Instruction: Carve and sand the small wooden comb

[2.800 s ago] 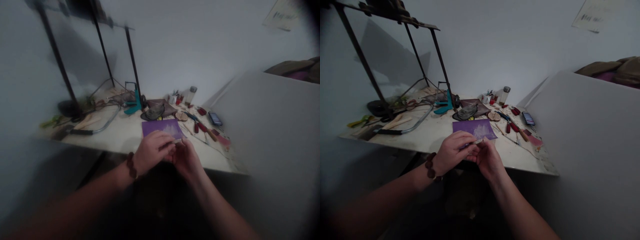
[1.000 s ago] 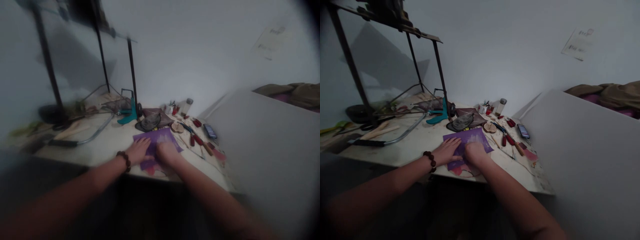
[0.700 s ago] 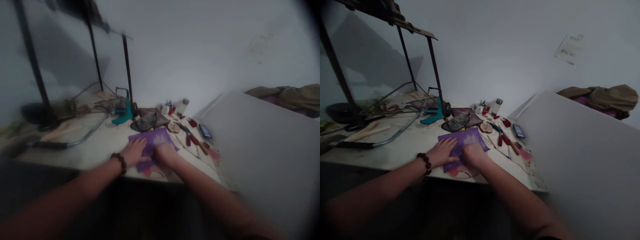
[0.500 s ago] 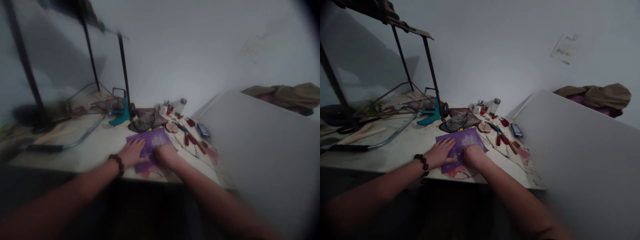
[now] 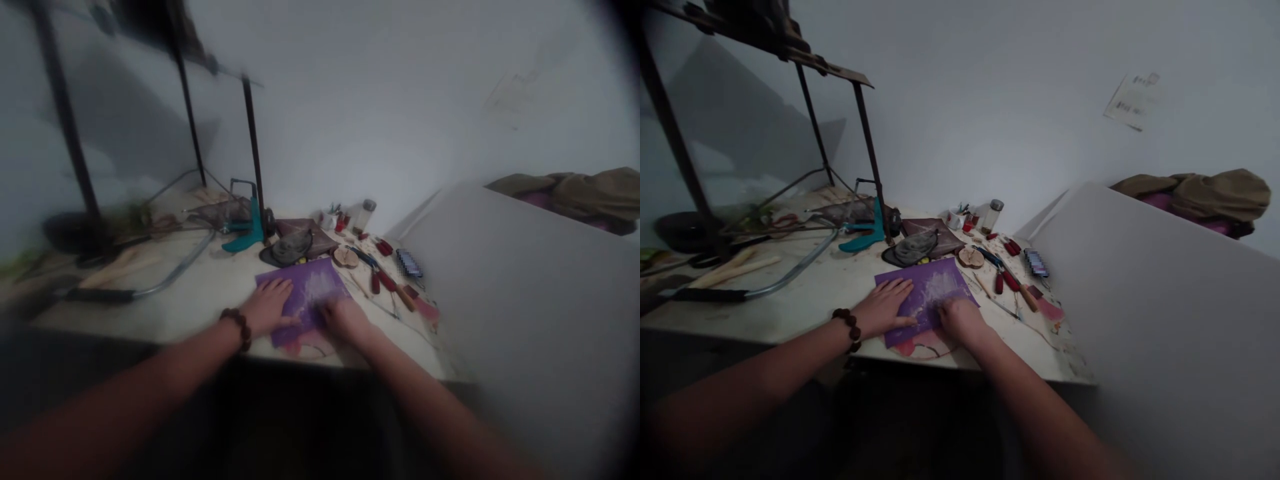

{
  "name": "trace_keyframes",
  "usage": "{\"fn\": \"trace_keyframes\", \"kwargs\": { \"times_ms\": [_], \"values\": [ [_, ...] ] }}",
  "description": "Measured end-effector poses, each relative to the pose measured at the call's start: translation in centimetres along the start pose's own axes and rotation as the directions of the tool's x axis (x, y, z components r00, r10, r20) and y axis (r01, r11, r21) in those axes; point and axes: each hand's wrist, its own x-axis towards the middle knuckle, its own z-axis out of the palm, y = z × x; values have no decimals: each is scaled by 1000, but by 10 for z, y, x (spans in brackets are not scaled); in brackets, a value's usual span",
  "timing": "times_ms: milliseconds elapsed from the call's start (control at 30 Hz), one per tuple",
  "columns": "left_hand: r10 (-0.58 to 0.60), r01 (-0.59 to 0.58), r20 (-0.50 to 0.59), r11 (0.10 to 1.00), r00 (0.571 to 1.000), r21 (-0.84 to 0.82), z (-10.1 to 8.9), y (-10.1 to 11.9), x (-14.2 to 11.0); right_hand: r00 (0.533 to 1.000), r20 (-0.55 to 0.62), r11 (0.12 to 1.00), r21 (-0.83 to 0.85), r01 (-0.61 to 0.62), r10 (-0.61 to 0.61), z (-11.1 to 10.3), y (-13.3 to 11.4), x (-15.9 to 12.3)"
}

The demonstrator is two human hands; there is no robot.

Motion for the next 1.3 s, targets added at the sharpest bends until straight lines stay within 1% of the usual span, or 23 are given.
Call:
{"fn": "trace_keyframes", "kwargs": {
  "times_ms": [67,200,267,333,467,567,633,833,1033,1133,1300],
  "values": [
    [-3,2,11,1000,1000,15,0,-1,0,1000,0,1000,21,-1,1,-1,-6,15],
    [-14,13,28,999,1000,29,2,-1,2,1000,-10,998,56,-2,2,-8,-26,60],
    [-6,6,12,1000,1000,24,3,-2,2,1000,-14,998,60,2,-2,-10,-31,67],
    [-1,1,-8,1000,1000,16,4,-2,2,1000,-12,999,52,-1,1,-8,-27,58],
    [-4,4,-11,1000,1000,11,6,-4,1,1000,1,1000,31,-4,4,-2,-2,15],
    [-7,7,-2,1000,1000,12,5,-4,1,1000,1,999,29,18,-18,-3,13,-2],
    [-12,12,9,1000,1000,17,3,-4,1,999,-6,999,26,33,-33,-6,17,-2],
    [-8,8,11,1000,1000,13,3,-4,1,999,4,999,-14,39,-39,-17,17,13],
    [-9,8,10,1000,1000,21,5,-6,1,999,21,998,-53,37,-36,-18,22,10],
    [-19,19,14,999,1000,30,3,-4,0,999,15,998,-47,50,-49,-17,17,14],
    [-12,11,26,999,1000,52,-2,3,0,998,17,998,6,57,-57,-10,0,36]
  ]
}}
